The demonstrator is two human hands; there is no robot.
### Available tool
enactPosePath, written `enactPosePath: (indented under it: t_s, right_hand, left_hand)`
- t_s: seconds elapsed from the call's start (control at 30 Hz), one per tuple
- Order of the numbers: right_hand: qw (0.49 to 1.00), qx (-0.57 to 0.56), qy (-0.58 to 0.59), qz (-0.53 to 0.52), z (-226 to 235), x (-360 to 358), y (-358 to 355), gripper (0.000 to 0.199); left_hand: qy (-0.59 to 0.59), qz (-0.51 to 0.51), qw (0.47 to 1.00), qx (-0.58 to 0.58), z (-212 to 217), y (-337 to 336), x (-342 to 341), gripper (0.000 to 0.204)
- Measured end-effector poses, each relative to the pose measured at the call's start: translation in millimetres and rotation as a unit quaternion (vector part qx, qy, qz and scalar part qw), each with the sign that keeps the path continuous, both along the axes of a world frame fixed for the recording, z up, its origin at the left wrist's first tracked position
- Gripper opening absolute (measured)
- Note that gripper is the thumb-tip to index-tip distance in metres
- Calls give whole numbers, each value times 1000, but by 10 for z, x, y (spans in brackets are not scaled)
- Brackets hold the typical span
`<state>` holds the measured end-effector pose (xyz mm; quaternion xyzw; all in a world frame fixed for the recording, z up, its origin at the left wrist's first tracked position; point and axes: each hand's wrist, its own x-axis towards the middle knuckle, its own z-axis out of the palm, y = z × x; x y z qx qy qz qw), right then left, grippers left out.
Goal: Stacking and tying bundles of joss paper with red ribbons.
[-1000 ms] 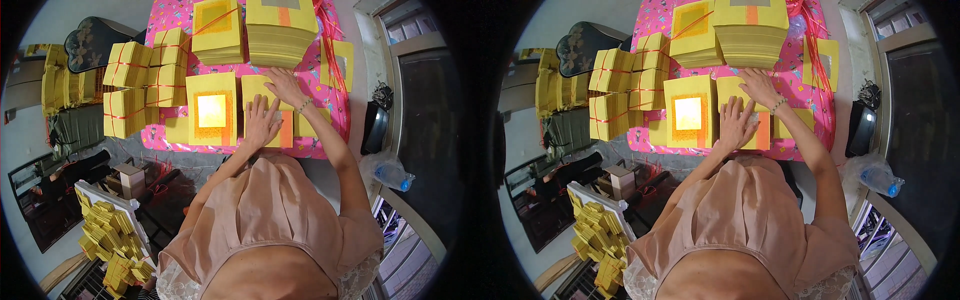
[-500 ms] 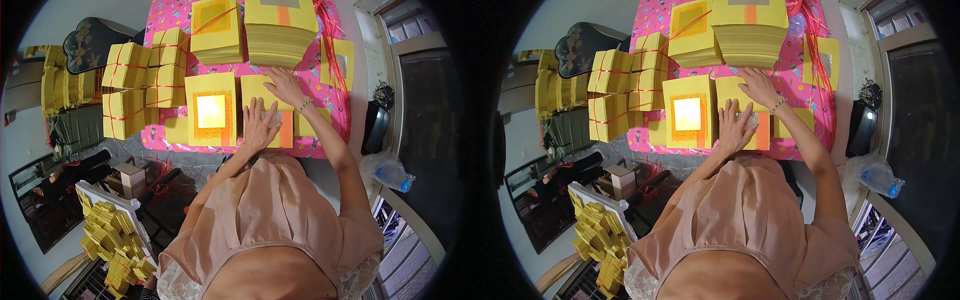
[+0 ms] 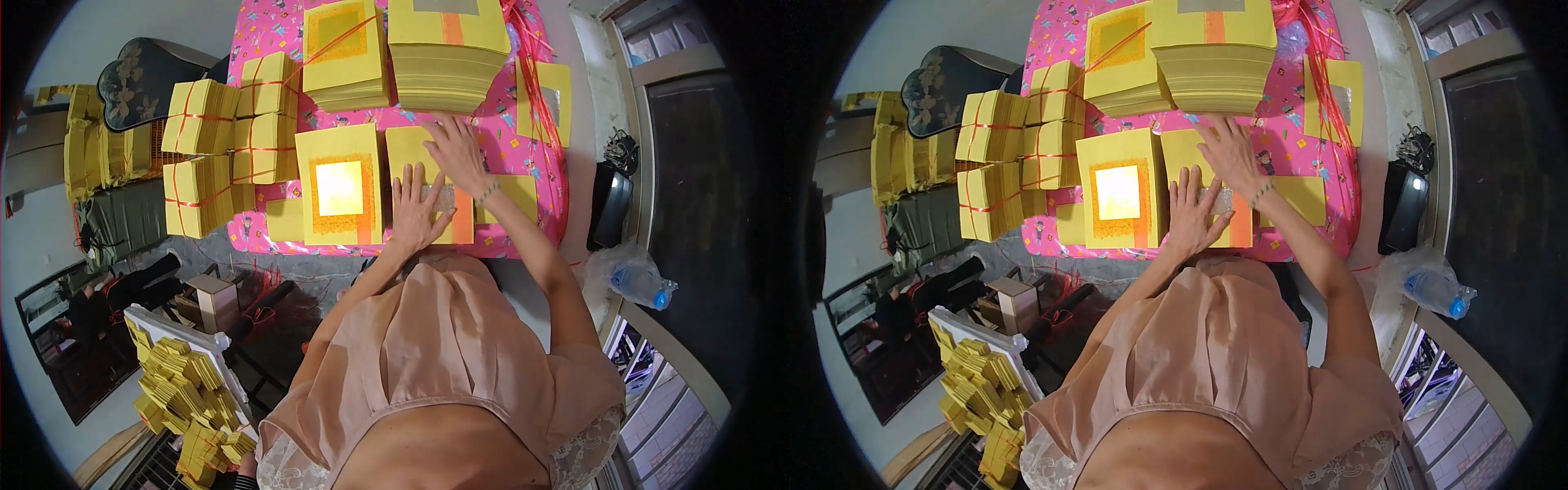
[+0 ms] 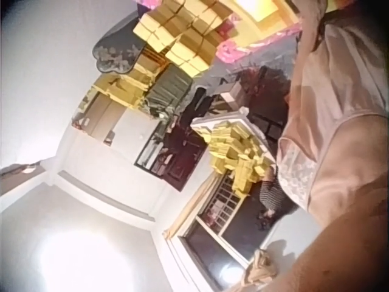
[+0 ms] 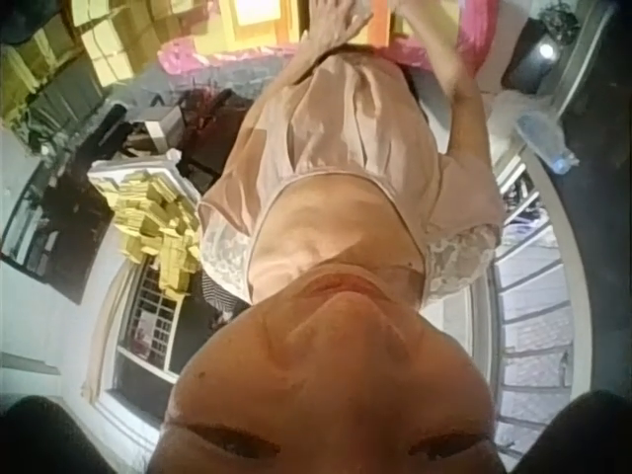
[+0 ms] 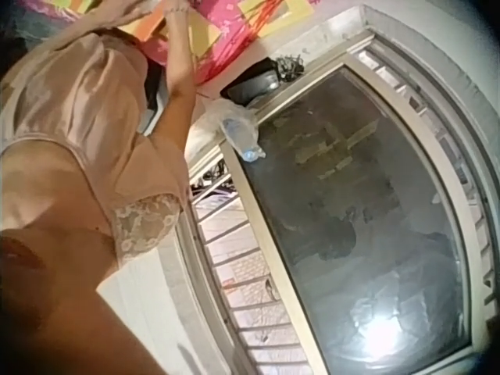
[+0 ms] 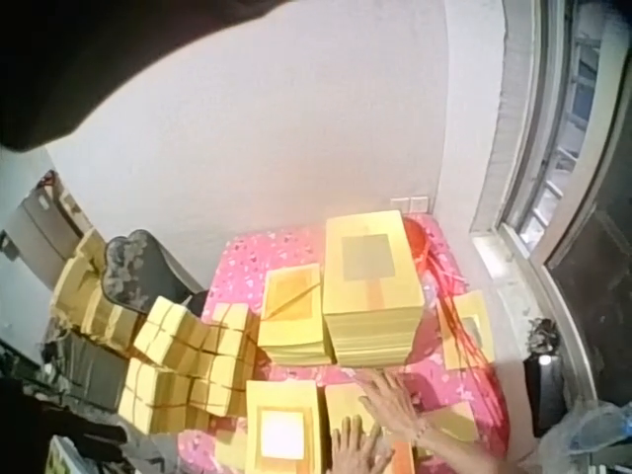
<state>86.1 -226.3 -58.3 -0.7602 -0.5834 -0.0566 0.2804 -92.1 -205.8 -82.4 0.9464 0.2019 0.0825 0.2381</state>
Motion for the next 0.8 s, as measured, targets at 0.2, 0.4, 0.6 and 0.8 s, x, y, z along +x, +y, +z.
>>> enactPosePath:
  t_s: [0.2,0.4,0.6,0.8]
  right_hand:
    - [990,-68,123,-13,-59,-366,-637,17]
    - [993,-81,85,29,-185,-306,-774,12]
    - [988,-57,138,34,-284,-251,-766,11]
    - [981,-81,173,-9,-257,-297,-709,11]
  left_hand:
    - [6,-9,1000,3,-33,23,-5,71]
    - [3,-4,1000,-3,-1,3,3,74]
    - [7,-2,1000,-1,-22,-16,17,74]
    - [7,2,1000,5,-14,1,36,73]
